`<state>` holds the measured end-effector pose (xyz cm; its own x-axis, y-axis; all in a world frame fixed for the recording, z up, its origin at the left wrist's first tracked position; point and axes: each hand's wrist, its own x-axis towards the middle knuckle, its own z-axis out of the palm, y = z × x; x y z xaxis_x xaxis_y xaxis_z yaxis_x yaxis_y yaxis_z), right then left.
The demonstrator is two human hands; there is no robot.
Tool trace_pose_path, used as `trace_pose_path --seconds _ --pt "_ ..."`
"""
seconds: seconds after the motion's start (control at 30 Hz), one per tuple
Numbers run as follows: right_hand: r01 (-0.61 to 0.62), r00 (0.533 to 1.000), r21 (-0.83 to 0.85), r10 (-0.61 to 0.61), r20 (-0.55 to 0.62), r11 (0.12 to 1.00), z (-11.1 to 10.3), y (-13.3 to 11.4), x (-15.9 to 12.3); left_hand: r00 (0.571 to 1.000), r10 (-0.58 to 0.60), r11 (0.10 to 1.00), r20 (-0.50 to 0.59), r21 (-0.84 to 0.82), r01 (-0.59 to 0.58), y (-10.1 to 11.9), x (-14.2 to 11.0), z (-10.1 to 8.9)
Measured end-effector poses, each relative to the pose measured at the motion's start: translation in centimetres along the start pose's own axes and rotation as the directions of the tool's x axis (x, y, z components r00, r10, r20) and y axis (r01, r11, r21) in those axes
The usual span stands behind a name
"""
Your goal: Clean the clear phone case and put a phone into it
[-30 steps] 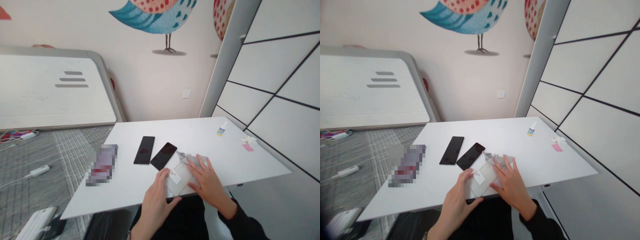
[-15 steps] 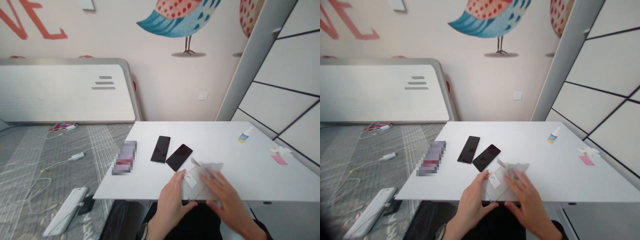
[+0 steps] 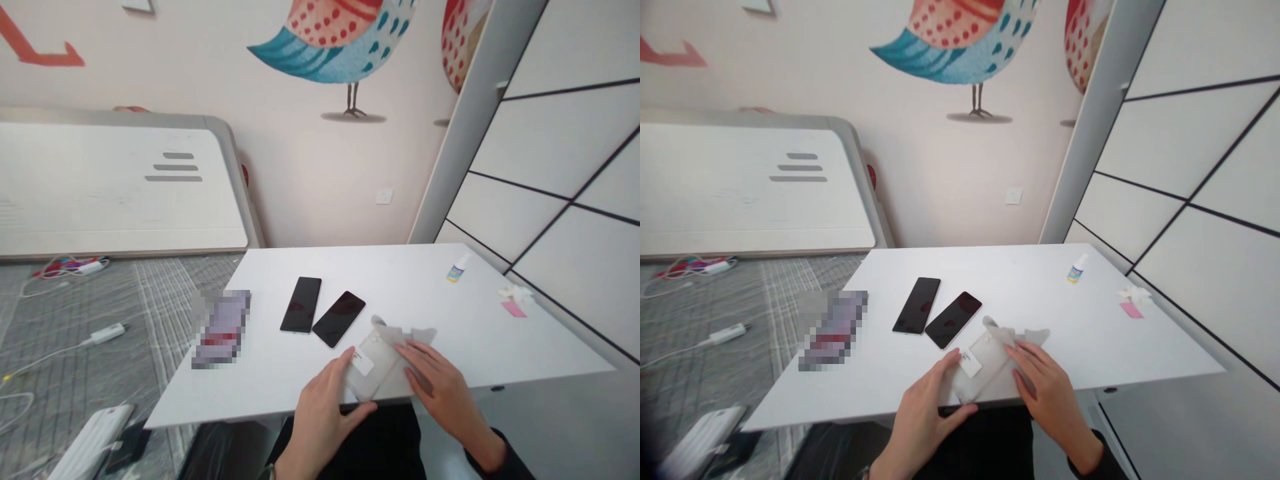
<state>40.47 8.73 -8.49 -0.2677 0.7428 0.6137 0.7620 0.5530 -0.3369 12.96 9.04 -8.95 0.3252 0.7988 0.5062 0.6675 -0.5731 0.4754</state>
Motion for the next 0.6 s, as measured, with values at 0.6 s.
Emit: trace_pose_path --seconds 0.6 --pt "0.197 0.980 0.086 -0.195 -0.032 0.977 3.1 -4.7 2.2 0.995 0.039 0.997 -0.095 -0.069 -0.046 -0.7 -0.1 1.0"
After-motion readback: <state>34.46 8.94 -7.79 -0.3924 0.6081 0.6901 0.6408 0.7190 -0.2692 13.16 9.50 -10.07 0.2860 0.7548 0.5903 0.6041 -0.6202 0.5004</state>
